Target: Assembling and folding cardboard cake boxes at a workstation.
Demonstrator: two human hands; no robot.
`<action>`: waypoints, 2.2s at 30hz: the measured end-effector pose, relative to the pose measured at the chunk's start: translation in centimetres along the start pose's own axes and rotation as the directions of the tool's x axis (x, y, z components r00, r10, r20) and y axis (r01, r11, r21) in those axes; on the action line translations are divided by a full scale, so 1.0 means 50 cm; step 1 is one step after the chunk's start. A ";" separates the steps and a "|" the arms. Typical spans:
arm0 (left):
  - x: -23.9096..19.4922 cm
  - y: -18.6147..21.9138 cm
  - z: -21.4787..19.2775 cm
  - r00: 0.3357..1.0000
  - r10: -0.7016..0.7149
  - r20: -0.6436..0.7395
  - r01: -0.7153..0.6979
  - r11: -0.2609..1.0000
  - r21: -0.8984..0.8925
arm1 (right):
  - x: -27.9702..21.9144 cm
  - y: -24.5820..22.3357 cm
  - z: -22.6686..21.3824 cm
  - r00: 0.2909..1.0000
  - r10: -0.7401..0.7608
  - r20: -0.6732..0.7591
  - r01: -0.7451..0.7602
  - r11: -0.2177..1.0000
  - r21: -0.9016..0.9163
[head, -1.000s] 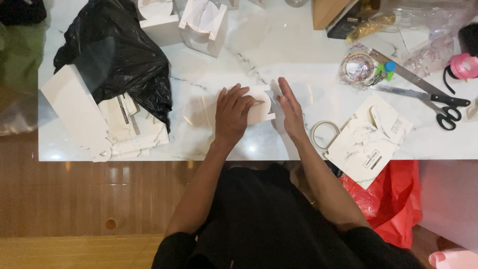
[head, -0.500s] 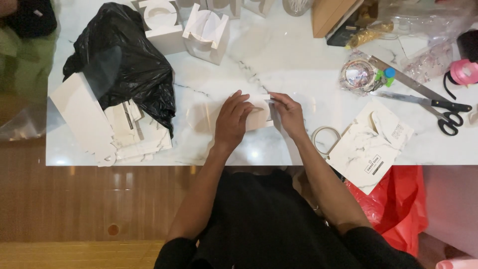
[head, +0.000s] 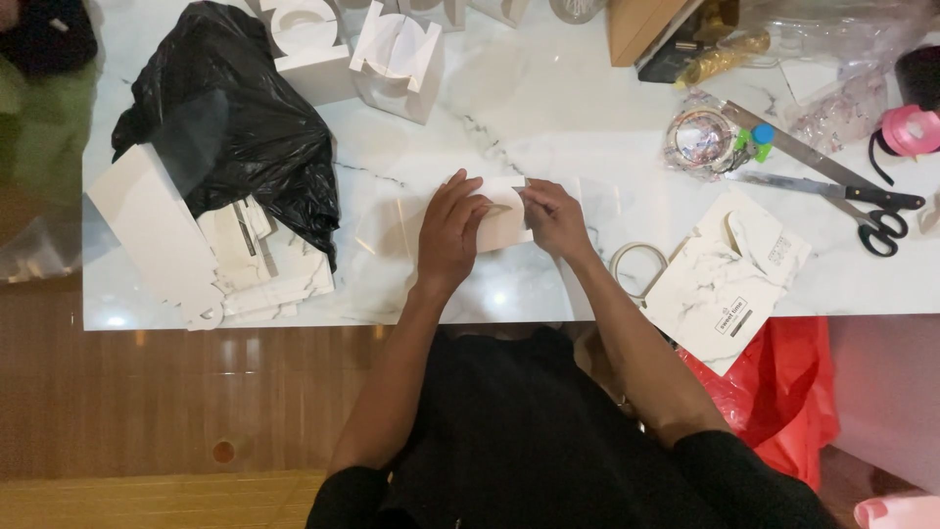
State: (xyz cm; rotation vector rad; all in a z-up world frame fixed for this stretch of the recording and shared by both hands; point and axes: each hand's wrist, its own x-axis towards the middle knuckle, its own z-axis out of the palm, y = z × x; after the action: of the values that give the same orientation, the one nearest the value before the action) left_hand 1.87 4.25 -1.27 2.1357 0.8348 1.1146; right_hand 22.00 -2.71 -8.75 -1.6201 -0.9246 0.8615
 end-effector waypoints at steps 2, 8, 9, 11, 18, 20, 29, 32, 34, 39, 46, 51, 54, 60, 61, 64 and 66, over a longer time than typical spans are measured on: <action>0.003 -0.007 -0.001 1.000 0.005 0.016 -0.006 1.000 0.010 | 0.020 0.020 -0.016 0.997 -0.072 0.021 0.071 0.996 0.046; 0.002 -0.010 -0.003 0.999 0.006 0.051 -0.007 1.000 0.014 | 0.050 -0.037 -0.041 0.983 -0.141 0.114 0.141 0.990 0.008; 0.002 -0.011 -0.002 0.999 0.004 0.053 -0.005 1.000 0.015 | 0.053 -0.051 -0.042 0.973 -0.174 0.151 0.171 0.985 0.034; 0.001 -0.013 0.001 0.999 -0.001 0.054 0.000 1.000 0.015 | 0.061 -0.054 -0.038 0.971 -0.172 0.168 0.163 0.985 0.061; -0.005 -0.010 0.001 0.999 -0.006 0.054 0.005 1.000 0.023 | 0.080 -0.065 -0.017 0.978 -0.143 0.151 0.144 0.990 0.005; -0.002 -0.005 -0.003 0.999 -0.005 0.050 0.004 1.000 0.017 | 0.075 -0.065 -0.018 0.978 -0.153 0.142 0.155 0.988 -0.001; -0.004 0.003 -0.002 0.999 0.007 0.050 -0.005 0.999 -0.047 | 0.051 -0.033 -0.027 0.979 -0.147 0.144 0.178 0.956 -0.232; -0.009 0.007 -0.007 0.998 0.012 0.068 -0.009 0.999 -0.037 | 0.042 -0.033 -0.015 0.995 -0.062 0.078 0.083 0.950 -0.301; -0.005 0.009 -0.005 0.996 0.022 0.082 -0.019 0.999 -0.035 | 0.035 -0.039 -0.007 0.999 0.028 0.026 -0.017 0.943 -0.333; -0.002 0.014 -0.006 0.999 -0.014 0.043 0.014 1.000 0.005 | -0.019 0.014 0.011 0.982 -0.044 -0.185 0.052 0.998 0.040; -0.007 0.007 0.002 0.998 -0.017 0.059 0.018 1.000 -0.021 | -0.176 0.024 0.008 0.982 0.133 -0.131 -0.115 0.984 0.139; -0.005 0.017 0.000 0.997 -0.045 0.066 0.045 0.999 -0.007 | -0.196 -0.010 0.001 0.915 -0.379 -0.134 0.346 0.912 -0.220; -0.013 0.024 -0.004 0.995 -0.069 0.075 0.068 0.998 0.014 | -0.169 -0.001 -0.029 0.895 -0.049 -0.443 -0.076 0.963 -0.260; -0.022 0.029 -0.002 0.997 -0.051 0.066 0.047 0.997 0.055 | -0.097 0.004 -0.172 0.838 -0.253 -0.483 -0.277 0.565 -0.777; -0.022 0.031 0.002 0.997 -0.047 0.067 0.044 0.998 0.051 | -0.091 -0.008 -0.172 0.836 -0.255 -0.487 -0.280 0.564 -0.777; -0.023 0.034 0.008 0.999 -0.021 0.032 0.019 0.998 0.063 | -0.073 -0.031 -0.168 0.850 -0.067 -0.523 -0.415 0.528 -0.741; -0.025 0.031 0.009 1.000 -0.019 0.011 0.018 0.998 0.066 | -0.067 -0.029 -0.165 0.853 0.087 -0.514 -0.458 0.597 -0.659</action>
State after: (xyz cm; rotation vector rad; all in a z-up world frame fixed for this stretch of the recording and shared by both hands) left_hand 2.08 2.25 -0.95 2.1821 0.8959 1.0784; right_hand 27.58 -8.90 -5.34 -2.6421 -0.7415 0.2281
